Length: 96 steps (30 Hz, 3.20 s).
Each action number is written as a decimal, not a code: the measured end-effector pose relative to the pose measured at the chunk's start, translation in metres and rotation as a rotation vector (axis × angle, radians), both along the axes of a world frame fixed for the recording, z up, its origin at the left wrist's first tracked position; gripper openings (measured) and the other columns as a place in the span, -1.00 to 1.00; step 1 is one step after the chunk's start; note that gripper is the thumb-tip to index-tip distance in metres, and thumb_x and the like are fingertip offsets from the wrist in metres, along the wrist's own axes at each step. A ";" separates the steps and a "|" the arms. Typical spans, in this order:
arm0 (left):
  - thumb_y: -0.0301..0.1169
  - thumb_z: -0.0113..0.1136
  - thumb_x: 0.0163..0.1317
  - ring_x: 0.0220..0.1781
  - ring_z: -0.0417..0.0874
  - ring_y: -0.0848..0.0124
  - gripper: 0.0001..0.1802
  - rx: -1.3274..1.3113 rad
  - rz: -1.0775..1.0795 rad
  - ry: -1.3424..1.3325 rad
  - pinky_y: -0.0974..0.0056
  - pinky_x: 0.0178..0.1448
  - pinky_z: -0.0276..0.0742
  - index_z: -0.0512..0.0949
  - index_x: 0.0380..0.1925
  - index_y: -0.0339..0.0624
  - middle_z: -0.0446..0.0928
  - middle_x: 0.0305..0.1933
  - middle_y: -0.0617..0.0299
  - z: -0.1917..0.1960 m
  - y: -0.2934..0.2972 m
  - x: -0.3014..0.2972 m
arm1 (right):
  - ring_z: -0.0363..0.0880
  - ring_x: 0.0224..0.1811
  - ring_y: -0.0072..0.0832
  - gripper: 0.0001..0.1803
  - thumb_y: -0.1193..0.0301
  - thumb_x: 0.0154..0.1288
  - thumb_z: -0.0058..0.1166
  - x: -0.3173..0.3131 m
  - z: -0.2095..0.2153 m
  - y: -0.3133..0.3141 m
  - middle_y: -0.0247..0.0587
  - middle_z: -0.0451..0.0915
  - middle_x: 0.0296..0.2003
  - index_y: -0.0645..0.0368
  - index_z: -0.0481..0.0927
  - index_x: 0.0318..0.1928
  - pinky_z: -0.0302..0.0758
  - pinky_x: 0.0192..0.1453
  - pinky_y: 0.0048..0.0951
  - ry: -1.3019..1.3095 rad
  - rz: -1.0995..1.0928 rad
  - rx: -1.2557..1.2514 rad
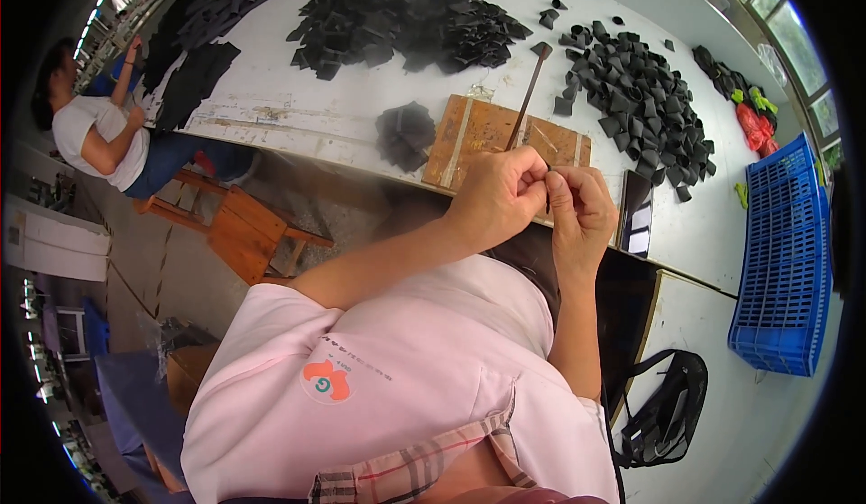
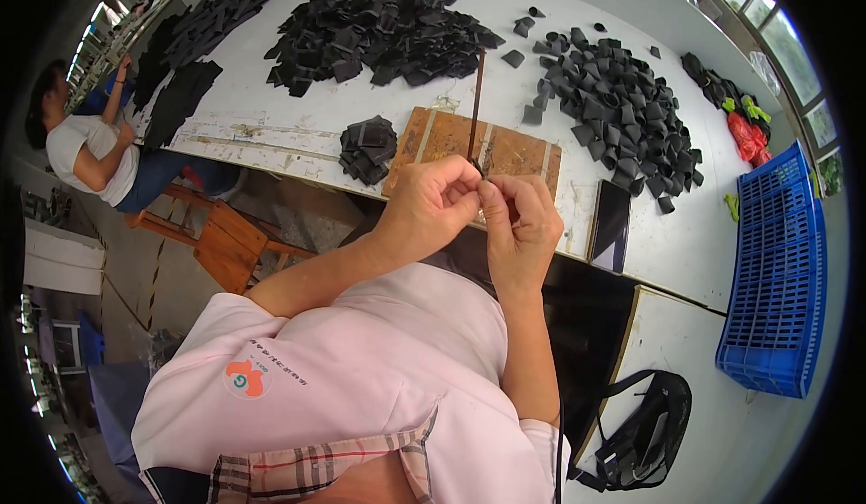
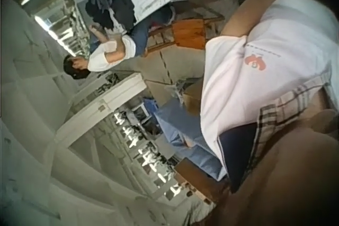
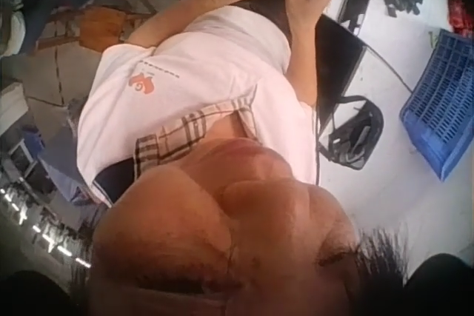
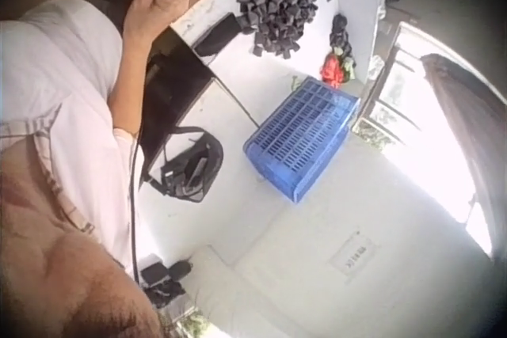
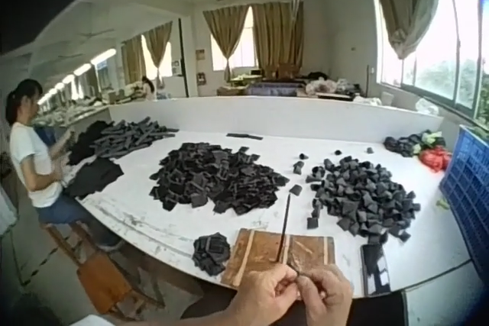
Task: Inspecting and assembling small black rubber components using a thin metal tool at a industrial workbench.
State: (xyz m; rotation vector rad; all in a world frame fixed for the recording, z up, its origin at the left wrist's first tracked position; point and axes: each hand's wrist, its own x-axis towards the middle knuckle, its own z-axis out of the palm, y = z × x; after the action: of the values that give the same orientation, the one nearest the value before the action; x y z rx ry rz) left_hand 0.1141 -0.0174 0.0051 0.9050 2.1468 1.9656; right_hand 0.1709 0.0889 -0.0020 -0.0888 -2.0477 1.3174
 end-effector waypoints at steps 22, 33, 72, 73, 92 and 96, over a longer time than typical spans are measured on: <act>-0.66 -0.05 -0.08 -0.60 0.40 0.72 -0.89 0.168 0.135 -0.148 0.56 -0.60 0.29 0.44 -0.50 -0.34 0.47 -0.53 0.27 -0.004 0.007 -0.028 | 0.14 -0.63 -0.74 -0.84 0.42 0.16 0.04 -0.039 -0.008 0.019 -0.45 0.31 -0.62 0.17 0.41 -0.51 0.08 -0.66 -0.75 -0.231 0.741 -1.479; -0.60 -0.07 0.13 -0.85 0.11 0.70 -0.89 0.926 -0.534 -1.334 0.56 -0.75 0.00 0.40 -0.34 -0.21 0.34 -0.63 0.39 0.042 0.008 -0.104 | 0.11 -0.64 -0.78 -0.78 0.31 0.24 -0.02 -0.121 0.054 0.059 -0.51 0.28 -0.64 0.21 0.47 -0.43 0.04 -0.65 -0.77 -0.308 0.581 -0.806; -0.60 0.08 0.08 -0.33 0.52 0.49 -0.88 0.244 0.087 -0.033 0.46 -0.22 0.42 0.53 -0.35 -0.28 0.53 -0.35 0.17 0.029 0.015 -0.099 | 0.40 -0.52 -0.55 -0.65 0.35 -0.08 0.27 -0.111 0.038 0.057 -0.24 0.47 -0.42 0.26 0.49 -0.29 0.35 -0.52 -0.61 -0.071 0.371 0.205; -0.59 0.06 0.12 -0.31 0.52 0.49 -0.89 0.397 0.070 -0.239 0.45 -0.18 0.42 0.53 -0.34 -0.29 0.54 -0.34 0.16 0.026 0.013 -0.097 | 0.40 -0.54 -0.56 -0.67 0.39 -0.08 0.27 -0.110 0.036 0.055 -0.25 0.47 -0.43 0.26 0.50 -0.29 0.34 -0.53 -0.63 -0.098 0.358 0.138; -0.59 0.05 0.14 -0.33 0.51 0.58 -0.90 0.385 0.016 -0.311 0.50 -0.18 0.42 0.52 -0.35 -0.34 0.54 -0.35 0.21 0.019 0.009 -0.106 | 0.47 -0.58 -0.50 -0.81 0.58 -0.06 0.15 -0.111 0.045 0.055 -0.24 0.51 -0.51 0.22 0.58 -0.33 0.38 -0.53 -0.57 -0.096 0.254 0.210; -0.58 0.06 0.13 -0.32 0.49 0.58 -0.90 0.455 0.051 -0.485 0.49 -0.16 0.39 0.52 -0.34 -0.33 0.54 -0.31 0.18 0.018 0.003 -0.108 | 0.47 -0.59 -0.46 -0.84 0.60 -0.05 0.14 -0.113 0.051 0.051 -0.24 0.50 -0.52 0.24 0.56 -0.36 0.39 -0.53 -0.54 -0.073 0.227 0.307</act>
State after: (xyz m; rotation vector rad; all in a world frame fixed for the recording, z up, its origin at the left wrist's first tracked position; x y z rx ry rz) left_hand 0.0057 -0.0142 0.0227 0.3479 1.5030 2.4342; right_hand 0.0578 0.1395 0.0486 0.2432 -2.3528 1.1257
